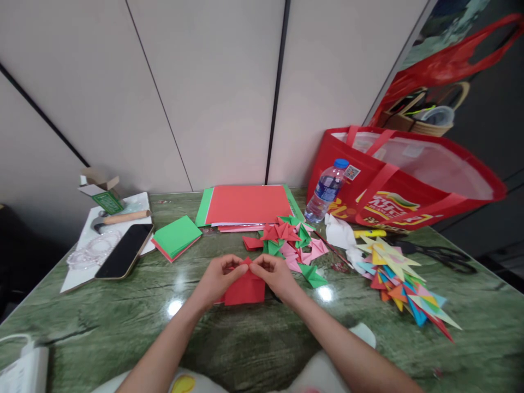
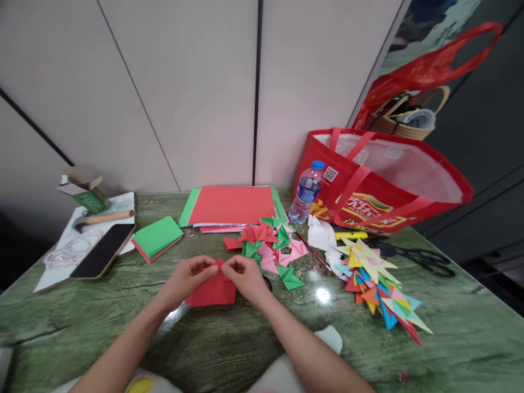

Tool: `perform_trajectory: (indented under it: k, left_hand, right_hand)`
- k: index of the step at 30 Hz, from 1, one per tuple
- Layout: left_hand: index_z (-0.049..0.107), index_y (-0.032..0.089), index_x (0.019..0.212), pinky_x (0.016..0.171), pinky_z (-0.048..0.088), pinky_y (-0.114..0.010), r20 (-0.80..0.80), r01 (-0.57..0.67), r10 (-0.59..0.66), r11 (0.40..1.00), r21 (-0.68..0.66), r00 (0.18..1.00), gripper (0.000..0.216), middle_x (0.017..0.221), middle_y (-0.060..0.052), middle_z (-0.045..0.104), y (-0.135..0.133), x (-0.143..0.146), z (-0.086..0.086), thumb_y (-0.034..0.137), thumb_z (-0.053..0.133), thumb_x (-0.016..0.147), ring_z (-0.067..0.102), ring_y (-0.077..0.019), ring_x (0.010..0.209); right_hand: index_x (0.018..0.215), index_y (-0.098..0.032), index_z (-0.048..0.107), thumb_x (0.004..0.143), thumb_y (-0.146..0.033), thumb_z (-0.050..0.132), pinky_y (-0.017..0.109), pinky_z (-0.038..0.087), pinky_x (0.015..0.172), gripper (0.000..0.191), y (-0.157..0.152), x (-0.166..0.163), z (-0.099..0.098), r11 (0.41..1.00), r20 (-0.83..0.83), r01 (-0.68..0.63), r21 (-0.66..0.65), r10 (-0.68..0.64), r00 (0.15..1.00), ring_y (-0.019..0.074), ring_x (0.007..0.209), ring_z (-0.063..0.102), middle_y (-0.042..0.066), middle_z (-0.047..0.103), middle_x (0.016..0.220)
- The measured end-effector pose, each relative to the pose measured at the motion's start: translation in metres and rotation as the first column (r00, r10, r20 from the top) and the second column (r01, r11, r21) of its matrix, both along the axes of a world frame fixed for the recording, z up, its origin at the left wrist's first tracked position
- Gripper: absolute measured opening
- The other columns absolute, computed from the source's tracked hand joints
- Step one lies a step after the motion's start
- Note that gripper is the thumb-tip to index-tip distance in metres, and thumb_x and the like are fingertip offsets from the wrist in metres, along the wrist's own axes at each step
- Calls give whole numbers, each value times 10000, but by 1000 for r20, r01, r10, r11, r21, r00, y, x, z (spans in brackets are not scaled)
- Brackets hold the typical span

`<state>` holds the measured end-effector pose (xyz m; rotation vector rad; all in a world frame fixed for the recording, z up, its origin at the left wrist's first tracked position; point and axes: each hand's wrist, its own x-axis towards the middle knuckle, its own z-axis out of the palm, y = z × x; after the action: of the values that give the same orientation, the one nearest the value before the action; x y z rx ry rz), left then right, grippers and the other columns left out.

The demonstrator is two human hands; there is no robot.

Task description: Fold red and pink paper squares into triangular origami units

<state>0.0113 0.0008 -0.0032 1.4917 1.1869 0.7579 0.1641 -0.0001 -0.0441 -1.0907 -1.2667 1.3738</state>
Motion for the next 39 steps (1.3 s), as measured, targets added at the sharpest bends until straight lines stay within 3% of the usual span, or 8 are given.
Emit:
perform_trajectory:
  k: [17, 24, 30, 36, 39]
  left_hand:
    - [574, 135, 625, 497, 374, -188, 107, -44, 54, 994, -102, 993, 205, 593, 11, 569, -2, 0, -2, 328, 641, 639, 502, -106, 557]
    - [621, 132, 696, 542, 400, -199, 79, -43, 46, 998, -34, 996, 169, 658, -13, 602, -1, 0, 0, 297, 620, 659, 523, -123, 618]
    - [584, 123, 548, 470, 357, -183, 40, -106, 105, 994, 39, 994, 220, 536, -1, 561, -3, 2, -1, 311, 604, 660, 470, -104, 525]
    - [535, 130, 537, 463, 345, -178, 82, -200, 197, 979, 37, 977, 223, 505, 21, 524, -4, 7, -8, 308, 602, 652, 455, -92, 494]
    - [574, 127, 597, 498, 378, -193, 57, -159, 155, 985, 72, 986, 213, 569, -3, 577, -3, 7, -8, 327, 588, 670, 501, -115, 545]
  right_hand:
    - [588, -164, 555, 679, -286, 592, 214, 329, 499, 157, -2, 0, 4, 995, 81, -75, 70, 69, 994, 89, 509, 436, -34, 518, 554]
    - [577, -166, 540, 686, -274, 567, 213, 326, 491, 156, -2, 0, 3, 991, 115, -96, 98, 85, 990, 89, 502, 424, -35, 502, 544]
    - [569, -156, 532, 694, -231, 546, 206, 319, 491, 147, -5, -1, 5, 986, 141, -124, 114, 108, 984, 83, 496, 415, -36, 489, 535]
    - [562, -161, 549, 679, -209, 550, 211, 326, 508, 127, -6, -1, 5, 979, 251, -44, 201, -8, 968, 99, 522, 451, -26, 527, 544]
    - [549, -161, 536, 670, -224, 548, 208, 321, 499, 137, -5, -2, 6, 991, 165, -47, 124, 27, 986, 92, 497, 431, -34, 510, 529]
